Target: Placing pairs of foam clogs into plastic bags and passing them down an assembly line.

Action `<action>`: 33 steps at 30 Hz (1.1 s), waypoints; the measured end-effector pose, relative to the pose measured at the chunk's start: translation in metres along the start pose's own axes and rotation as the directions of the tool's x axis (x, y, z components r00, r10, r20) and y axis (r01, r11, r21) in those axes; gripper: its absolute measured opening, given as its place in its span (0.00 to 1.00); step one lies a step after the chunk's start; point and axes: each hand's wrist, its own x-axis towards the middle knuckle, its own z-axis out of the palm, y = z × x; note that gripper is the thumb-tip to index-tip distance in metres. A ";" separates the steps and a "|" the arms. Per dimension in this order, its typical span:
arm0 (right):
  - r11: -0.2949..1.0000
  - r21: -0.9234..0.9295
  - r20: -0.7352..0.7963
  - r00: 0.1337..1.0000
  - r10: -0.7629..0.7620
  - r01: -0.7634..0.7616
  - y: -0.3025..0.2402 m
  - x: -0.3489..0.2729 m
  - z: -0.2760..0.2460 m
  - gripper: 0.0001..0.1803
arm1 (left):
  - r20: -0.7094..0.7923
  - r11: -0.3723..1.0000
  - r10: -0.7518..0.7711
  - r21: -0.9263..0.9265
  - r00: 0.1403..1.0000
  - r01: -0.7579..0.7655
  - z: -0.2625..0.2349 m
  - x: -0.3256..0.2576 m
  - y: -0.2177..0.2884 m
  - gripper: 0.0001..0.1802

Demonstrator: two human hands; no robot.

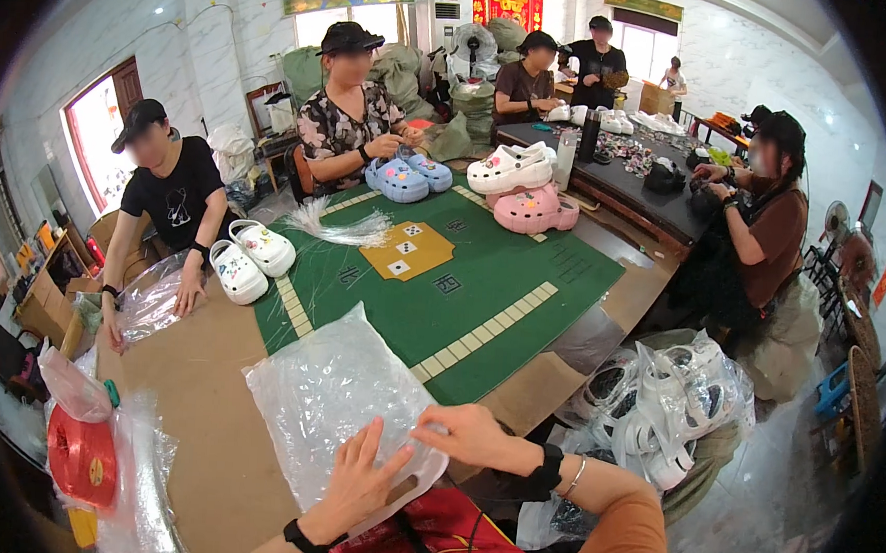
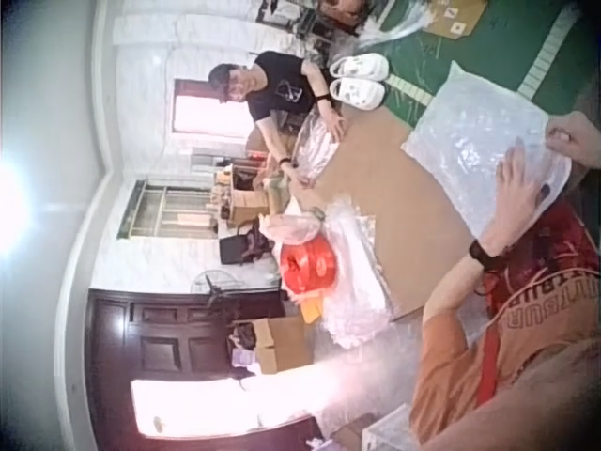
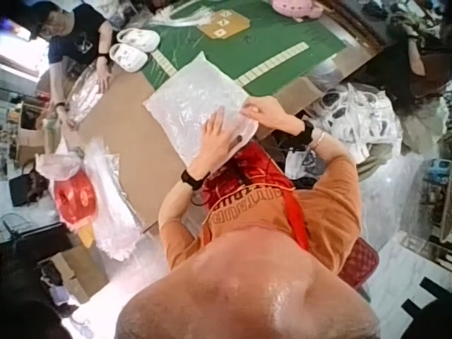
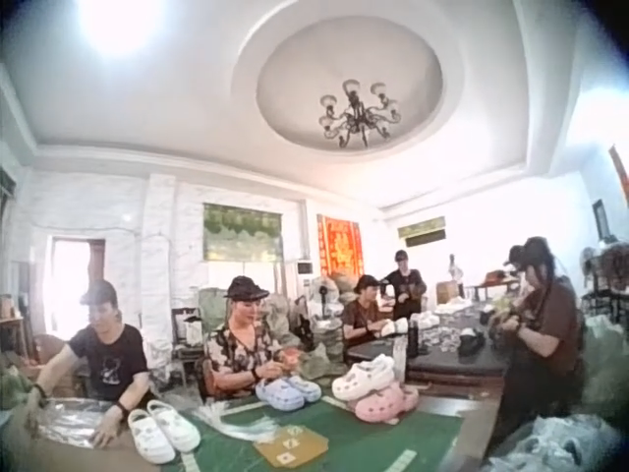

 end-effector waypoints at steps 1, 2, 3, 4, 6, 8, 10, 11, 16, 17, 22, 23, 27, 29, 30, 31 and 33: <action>1.000 -0.009 -0.005 1.000 0.003 -0.003 -0.004 -0.002 -0.003 0.15 | -0.007 1.000 0.007 -0.004 1.000 -0.007 -0.010 -0.003 0.004 0.36; 0.992 0.117 0.087 0.995 -0.048 0.037 -0.007 -0.004 -0.006 0.16 | 0.066 0.999 -0.006 -0.050 0.998 0.009 -0.025 -0.008 0.006 0.35; 0.967 0.245 0.171 0.978 -0.116 0.072 -0.011 -0.003 -0.009 0.17 | 0.136 0.996 -0.017 -0.088 0.991 0.029 -0.036 -0.012 0.004 0.34; 0.965 0.250 0.175 0.977 -0.122 0.076 -0.024 0.001 -0.017 0.17 | 0.138 0.996 -0.025 -0.083 0.990 0.037 -0.038 -0.024 0.003 0.34; 0.796 0.544 0.335 0.938 0.083 -0.265 -0.049 0.021 -0.046 0.23 | 0.120 0.882 -0.217 -0.402 0.969 0.247 -0.037 -0.055 0.006 0.30; 0.757 0.623 0.213 0.974 0.075 -0.194 -0.050 0.049 -0.058 0.26 | 0.200 0.872 -0.126 -0.445 0.972 0.205 -0.062 -0.071 0.013 0.29; 0.938 0.329 0.217 0.976 0.032 -0.104 -0.036 0.100 -0.041 0.24 | 0.290 0.850 -0.086 -0.478 0.953 0.222 -0.083 -0.095 0.015 0.29; 0.977 0.203 0.288 0.958 0.006 -0.067 -0.031 0.121 -0.032 0.24 | 0.413 0.813 -0.091 -0.495 0.906 0.307 -0.092 -0.108 0.013 0.30; 0.963 -0.252 0.614 0.785 0.079 0.100 -0.033 0.206 0.047 0.26 | 0.482 0.294 -0.459 -0.710 0.746 0.640 -0.149 -0.179 -0.004 0.27; 0.938 -0.256 0.657 0.754 -0.008 0.233 -0.034 0.220 0.072 0.27 | 0.404 0.222 -0.622 -0.730 0.670 0.647 -0.155 -0.211 -0.007 0.25; 0.656 -0.214 0.761 0.545 -0.352 0.723 -0.035 0.256 0.212 0.29 | 0.080 -0.063 -0.996 -0.918 0.027 0.392 -0.151 -0.278 -0.005 0.20; 0.545 -0.182 0.786 0.454 -0.420 0.819 -0.029 0.266 0.236 0.30 | 0.062 -0.033 -0.996 -0.918 0.061 0.396 -0.147 -0.273 -0.018 0.21; 0.357 -0.265 0.706 0.432 -0.561 0.896 -0.001 0.317 0.286 0.33 | -0.015 0.141 -0.948 -0.916 0.318 0.375 -0.116 -0.226 -0.115 0.22; 0.297 -0.454 0.693 0.542 -0.474 0.840 0.004 0.348 0.278 0.34 | -0.035 0.203 -0.904 -0.913 0.427 0.354 -0.096 -0.199 -0.158 0.23; 0.344 -0.521 0.687 0.623 -0.375 0.781 0.011 0.360 0.268 0.36 | -0.039 0.224 -0.881 -0.912 0.472 0.344 -0.086 -0.184 -0.174 0.23; 0.431 -0.544 0.698 0.673 -0.244 0.720 0.019 0.373 0.255 0.36 | -0.040 0.242 -0.858 -0.911 0.512 0.334 -0.076 -0.170 -0.187 0.24; 0.478 -0.576 0.689 0.708 -0.152 0.663 0.041 0.394 0.232 0.38 | -0.044 0.272 -0.817 -0.908 0.574 0.318 -0.058 -0.144 -0.208 0.25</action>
